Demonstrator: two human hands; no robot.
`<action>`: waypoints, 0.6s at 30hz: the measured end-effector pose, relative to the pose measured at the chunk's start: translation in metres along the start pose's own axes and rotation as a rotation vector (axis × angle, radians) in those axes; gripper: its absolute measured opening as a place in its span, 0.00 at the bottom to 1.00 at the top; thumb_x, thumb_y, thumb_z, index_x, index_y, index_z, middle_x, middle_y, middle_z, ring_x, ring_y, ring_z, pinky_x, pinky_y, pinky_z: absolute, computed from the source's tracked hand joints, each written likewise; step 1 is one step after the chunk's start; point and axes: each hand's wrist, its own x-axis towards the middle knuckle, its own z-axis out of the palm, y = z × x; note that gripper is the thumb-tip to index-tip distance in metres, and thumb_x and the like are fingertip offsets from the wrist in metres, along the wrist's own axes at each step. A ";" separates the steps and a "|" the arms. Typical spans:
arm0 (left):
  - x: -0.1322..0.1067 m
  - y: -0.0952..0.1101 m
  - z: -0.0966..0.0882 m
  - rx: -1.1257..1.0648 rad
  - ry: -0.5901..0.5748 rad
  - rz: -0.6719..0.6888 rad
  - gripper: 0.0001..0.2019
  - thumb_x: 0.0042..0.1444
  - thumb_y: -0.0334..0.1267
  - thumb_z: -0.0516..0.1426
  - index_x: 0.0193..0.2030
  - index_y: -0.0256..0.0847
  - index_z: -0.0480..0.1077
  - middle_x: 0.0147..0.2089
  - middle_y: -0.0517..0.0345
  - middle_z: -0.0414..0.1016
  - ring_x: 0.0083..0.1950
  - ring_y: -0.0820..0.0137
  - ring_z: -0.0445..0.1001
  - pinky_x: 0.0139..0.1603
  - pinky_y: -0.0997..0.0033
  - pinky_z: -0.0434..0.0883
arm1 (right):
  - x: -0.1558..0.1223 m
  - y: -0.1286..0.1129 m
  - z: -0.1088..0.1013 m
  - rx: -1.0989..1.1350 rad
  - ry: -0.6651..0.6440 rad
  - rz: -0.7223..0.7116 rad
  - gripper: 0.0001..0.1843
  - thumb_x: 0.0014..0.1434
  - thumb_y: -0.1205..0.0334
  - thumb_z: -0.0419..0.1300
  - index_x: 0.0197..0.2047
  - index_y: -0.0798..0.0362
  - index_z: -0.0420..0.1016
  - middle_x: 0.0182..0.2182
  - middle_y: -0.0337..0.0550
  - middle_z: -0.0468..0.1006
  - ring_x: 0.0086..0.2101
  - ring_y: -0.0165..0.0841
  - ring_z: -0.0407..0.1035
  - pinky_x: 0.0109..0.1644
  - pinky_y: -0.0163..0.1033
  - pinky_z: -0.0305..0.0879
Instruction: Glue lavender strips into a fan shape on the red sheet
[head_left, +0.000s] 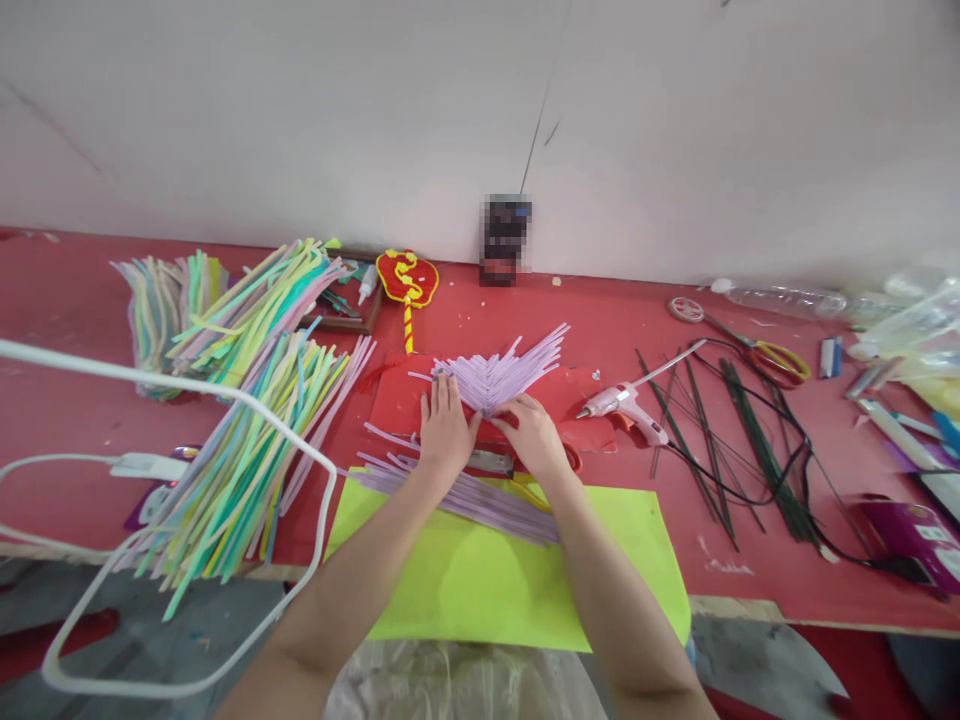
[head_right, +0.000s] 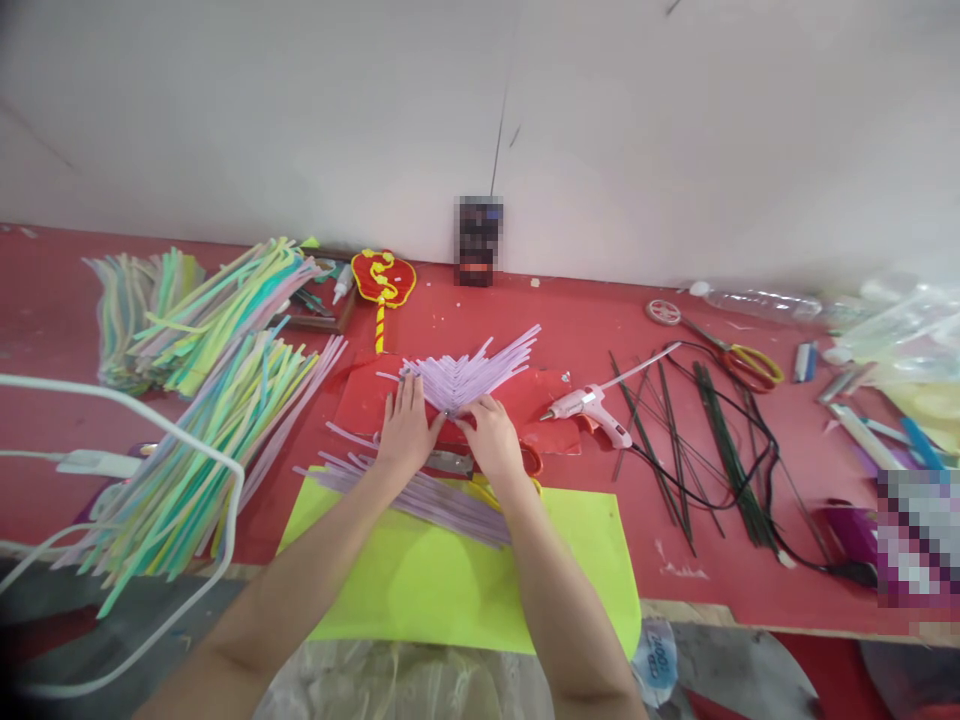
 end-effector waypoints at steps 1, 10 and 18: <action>0.001 0.000 0.000 0.023 -0.012 -0.002 0.34 0.61 0.42 0.51 0.68 0.25 0.48 0.71 0.34 0.45 0.72 0.52 0.45 0.70 0.48 0.48 | 0.000 0.000 0.000 -0.005 -0.003 0.000 0.05 0.56 0.67 0.60 0.34 0.50 0.77 0.38 0.44 0.76 0.43 0.38 0.69 0.51 0.45 0.65; 0.002 0.001 -0.001 0.131 -0.039 -0.003 0.34 0.62 0.45 0.48 0.69 0.26 0.47 0.72 0.38 0.43 0.73 0.57 0.43 0.70 0.49 0.46 | -0.002 -0.003 -0.001 -0.100 0.086 0.010 0.09 0.61 0.62 0.55 0.36 0.51 0.77 0.38 0.46 0.75 0.41 0.39 0.69 0.49 0.44 0.66; 0.003 0.000 0.001 0.127 -0.033 0.000 0.34 0.62 0.45 0.49 0.69 0.26 0.47 0.72 0.37 0.44 0.73 0.57 0.44 0.70 0.49 0.46 | -0.004 -0.004 0.001 -0.238 0.141 0.074 0.14 0.63 0.64 0.49 0.35 0.52 0.75 0.36 0.48 0.73 0.40 0.38 0.67 0.47 0.43 0.65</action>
